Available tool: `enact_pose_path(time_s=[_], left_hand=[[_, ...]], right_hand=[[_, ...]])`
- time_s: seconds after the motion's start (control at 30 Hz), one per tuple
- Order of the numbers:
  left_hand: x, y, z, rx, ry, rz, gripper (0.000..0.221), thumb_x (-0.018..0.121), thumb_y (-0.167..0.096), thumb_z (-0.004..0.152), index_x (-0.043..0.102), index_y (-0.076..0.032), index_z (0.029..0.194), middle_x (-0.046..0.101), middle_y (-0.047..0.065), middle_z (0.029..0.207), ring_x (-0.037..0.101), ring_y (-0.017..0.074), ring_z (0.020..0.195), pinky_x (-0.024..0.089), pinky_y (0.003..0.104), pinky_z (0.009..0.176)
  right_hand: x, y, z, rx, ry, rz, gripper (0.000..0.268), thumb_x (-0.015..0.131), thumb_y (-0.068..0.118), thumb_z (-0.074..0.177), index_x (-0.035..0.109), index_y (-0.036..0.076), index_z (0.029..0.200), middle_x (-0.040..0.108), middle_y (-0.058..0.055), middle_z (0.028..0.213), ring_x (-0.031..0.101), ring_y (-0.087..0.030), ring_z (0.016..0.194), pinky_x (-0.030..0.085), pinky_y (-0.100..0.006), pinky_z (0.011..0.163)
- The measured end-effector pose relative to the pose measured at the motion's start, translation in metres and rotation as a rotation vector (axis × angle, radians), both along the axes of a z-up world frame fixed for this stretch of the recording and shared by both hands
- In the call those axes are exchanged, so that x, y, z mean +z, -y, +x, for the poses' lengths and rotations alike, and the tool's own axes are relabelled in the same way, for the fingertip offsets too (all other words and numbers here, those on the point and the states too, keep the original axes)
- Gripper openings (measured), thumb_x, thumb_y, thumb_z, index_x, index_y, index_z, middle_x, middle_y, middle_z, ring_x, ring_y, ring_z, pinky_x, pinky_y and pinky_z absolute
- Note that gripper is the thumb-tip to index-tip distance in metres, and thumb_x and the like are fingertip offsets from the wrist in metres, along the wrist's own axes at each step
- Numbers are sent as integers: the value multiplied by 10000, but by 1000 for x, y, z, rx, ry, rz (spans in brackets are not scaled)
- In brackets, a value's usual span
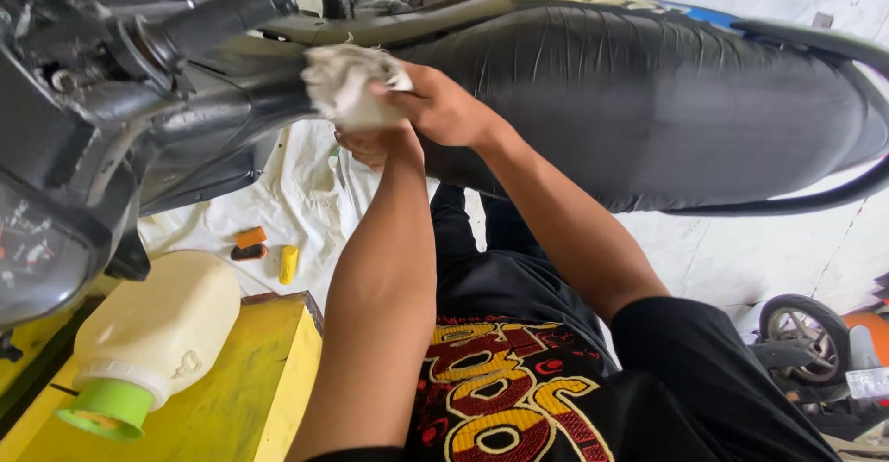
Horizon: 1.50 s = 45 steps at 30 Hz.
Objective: The person cleans the black seat of a motorcycle using a white cloth. They wipe the surface of the seat repeatedly, moving from the rear to the front and covering the sides, while the motorcycle appears to be running.
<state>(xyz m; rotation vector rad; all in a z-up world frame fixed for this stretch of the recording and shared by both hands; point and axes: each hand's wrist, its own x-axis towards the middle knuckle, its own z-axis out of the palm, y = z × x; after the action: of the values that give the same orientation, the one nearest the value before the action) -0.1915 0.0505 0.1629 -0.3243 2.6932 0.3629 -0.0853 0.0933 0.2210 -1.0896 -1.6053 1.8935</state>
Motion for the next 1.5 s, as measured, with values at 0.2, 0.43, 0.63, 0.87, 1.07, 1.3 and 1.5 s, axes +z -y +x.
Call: enact_pose_path(time_s=[0.2,0.43,0.63,0.87,1.07,1.3,1.5], left_hand=[[-15,8,6,6,-48,-60,646,384,-591,913,649,-130,1281,597,41,1371,594,287,1221,449,509,999],[-9,5,6,10,-75,-70,572,365,-522,919,654,-157,1252,588,-2,1360,567,259,1224,396,524,1001],[-4,5,5,0,10,-82,561,367,-504,923,663,-149,1241,652,16,1292,604,249,1190,461,486,985],[-32,23,3,-48,-51,-87,549,400,-549,946,664,-158,1228,670,24,1250,600,274,1156,441,502,989],[-27,24,3,-199,32,-106,703,674,-648,708,609,-126,1173,691,33,1116,662,243,1087,547,450,893],[-13,8,-1,-51,46,-64,619,306,-525,949,592,-153,1352,632,45,1371,558,265,1282,356,496,1100],[-5,6,1,-66,49,-50,641,299,-523,939,601,-144,1359,634,64,1373,554,281,1287,349,510,1100]], right_hand=[[-2,-35,15,78,-276,-287,390,635,251,1088,598,20,1399,709,-118,1242,648,-205,1153,531,-389,1060],[38,-38,194,-386,433,-98,495,600,325,1092,576,14,1477,674,-189,1327,654,-305,1256,543,-449,1068],[1,14,176,225,1084,656,400,597,44,930,646,178,1304,476,-185,1659,382,-473,1525,236,-578,1268],[-38,-14,-5,473,568,490,614,641,59,849,610,158,1454,473,-183,1563,455,-438,1403,331,-579,1177],[-35,-6,-11,383,393,335,515,711,264,970,597,154,1460,529,-98,1535,506,-397,1436,375,-531,1233],[-11,26,235,313,987,677,493,711,152,1043,653,316,1504,344,-17,1787,107,-355,1640,8,-613,1311],[-12,74,338,-143,1393,510,371,487,10,1107,466,123,1460,228,-191,1796,97,-460,1632,106,-715,1295]])
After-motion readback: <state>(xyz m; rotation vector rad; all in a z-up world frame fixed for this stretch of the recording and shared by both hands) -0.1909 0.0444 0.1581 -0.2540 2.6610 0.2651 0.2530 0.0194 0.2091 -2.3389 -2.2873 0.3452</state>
